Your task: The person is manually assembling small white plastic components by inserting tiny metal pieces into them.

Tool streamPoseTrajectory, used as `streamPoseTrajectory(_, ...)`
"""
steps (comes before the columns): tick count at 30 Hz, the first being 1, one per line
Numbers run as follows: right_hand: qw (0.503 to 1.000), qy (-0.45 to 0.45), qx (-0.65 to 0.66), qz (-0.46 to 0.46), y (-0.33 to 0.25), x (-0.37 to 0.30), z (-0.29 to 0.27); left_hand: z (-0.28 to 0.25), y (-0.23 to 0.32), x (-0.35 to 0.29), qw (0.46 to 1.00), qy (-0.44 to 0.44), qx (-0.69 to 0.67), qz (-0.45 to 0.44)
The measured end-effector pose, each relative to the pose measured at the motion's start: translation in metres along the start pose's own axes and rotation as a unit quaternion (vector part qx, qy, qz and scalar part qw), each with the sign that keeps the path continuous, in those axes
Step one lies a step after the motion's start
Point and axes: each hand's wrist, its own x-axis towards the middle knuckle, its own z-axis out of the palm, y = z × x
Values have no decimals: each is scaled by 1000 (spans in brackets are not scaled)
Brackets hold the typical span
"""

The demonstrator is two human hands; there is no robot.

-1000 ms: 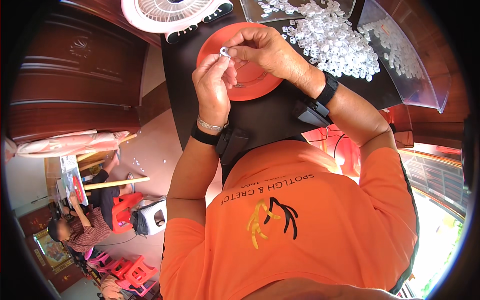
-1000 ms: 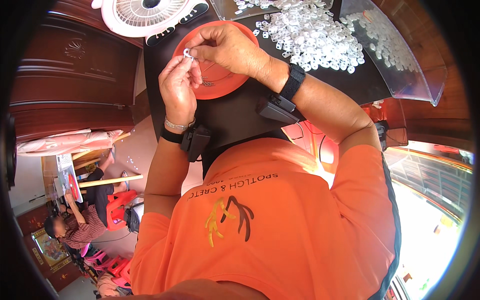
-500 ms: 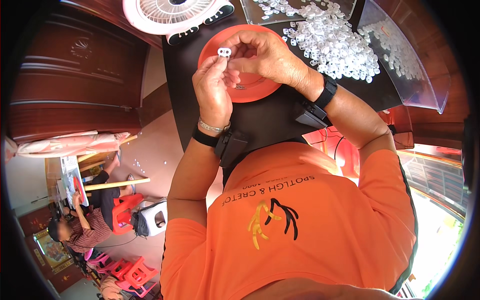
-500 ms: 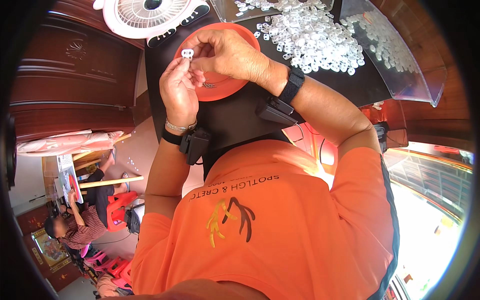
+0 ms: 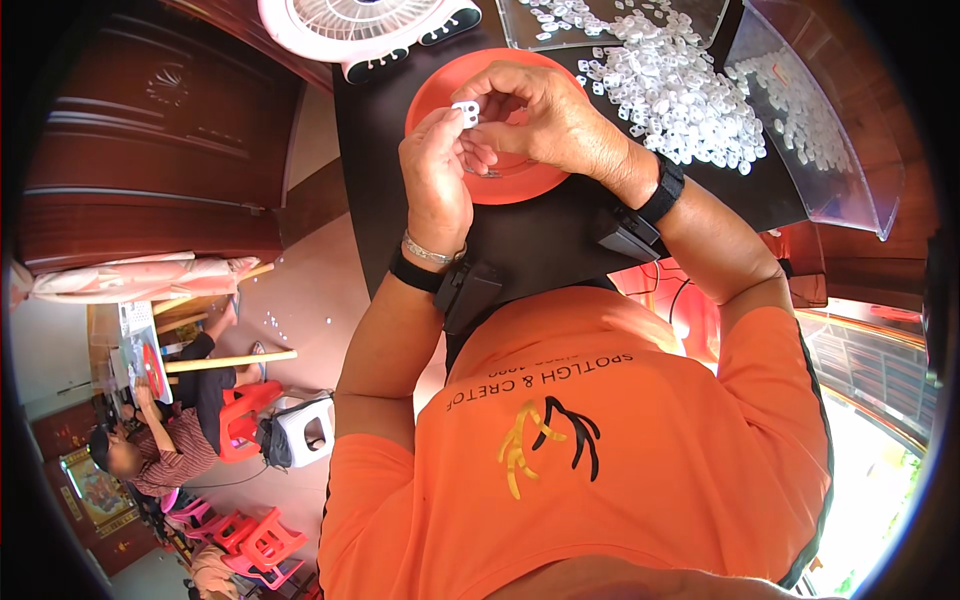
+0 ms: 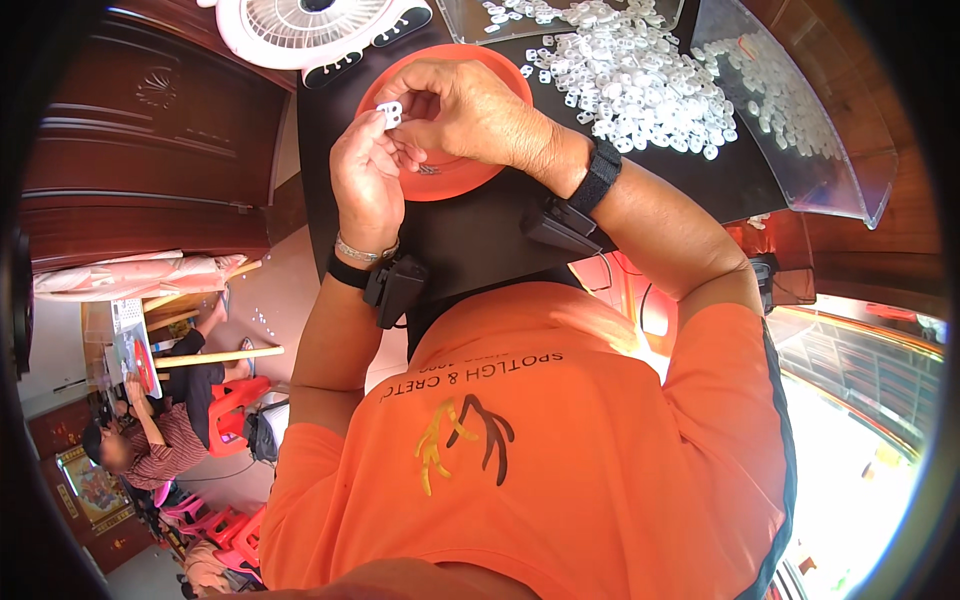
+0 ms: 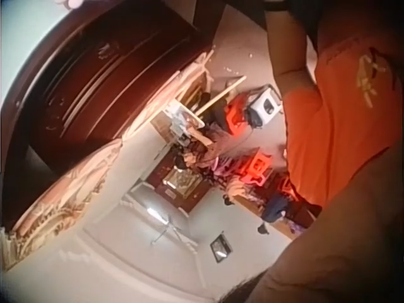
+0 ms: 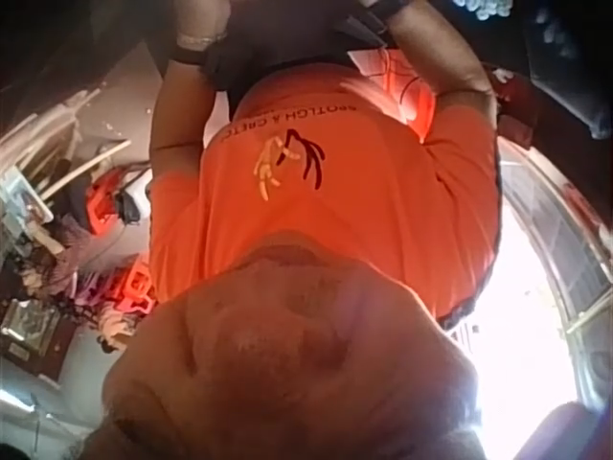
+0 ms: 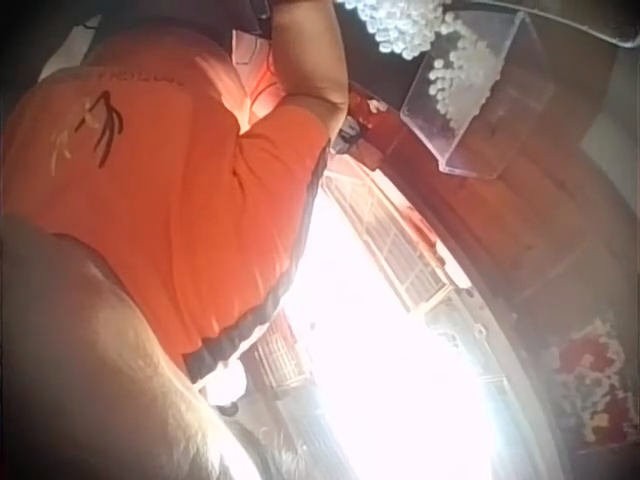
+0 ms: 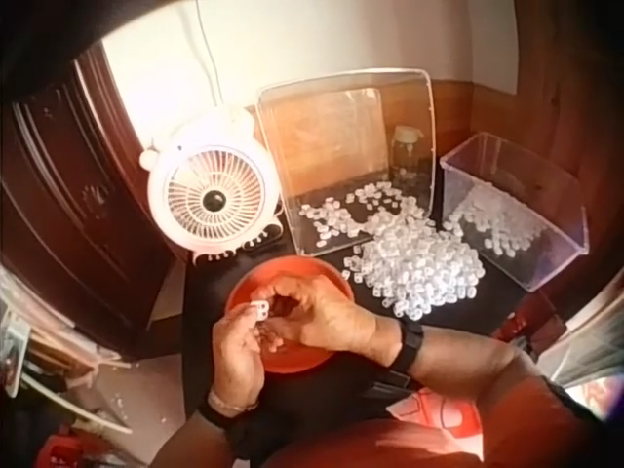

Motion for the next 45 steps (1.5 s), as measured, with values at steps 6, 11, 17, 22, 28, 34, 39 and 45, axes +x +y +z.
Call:
streamPoseTrajectory(6, 999, 14, -30, -42, 10, -1, 3, 3, -2, 0, 999, 16, 29, 9)
streamPoseTrajectory(11, 982, 52, -148, -103, 14, -2, 5, 2, -4, -1, 999, 7, 50, 5)
streamPoseTrajectory(17, 983, 36, -126, -128, 5, -3, 3, -1, -2, 1, 999, 27, -33, 14)
streamPoseTrajectory(22, 997, -9, 10, -75, 1, -4, 1, 3, 1, -2, 999, -3, 7, 39)
streamPoseTrajectory(28, 996, -12, 81, -41, -5, -3, 1, 4, 3, -4, 997, -20, 39, 67)
streamPoseTrajectory(34, 996, -8, 13, -83, -5, -3, -1, 4, -1, -5, 997, -14, 37, 59)
streamPoseTrajectory(39, 984, 21, -99, -144, 0, -3, -1, 8, 0, -7, 997, -1, 50, 52)
streamPoseTrajectory(45, 978, 22, -148, -149, -4, -6, 0, 8, -1, -11, 996, 18, 53, 66)
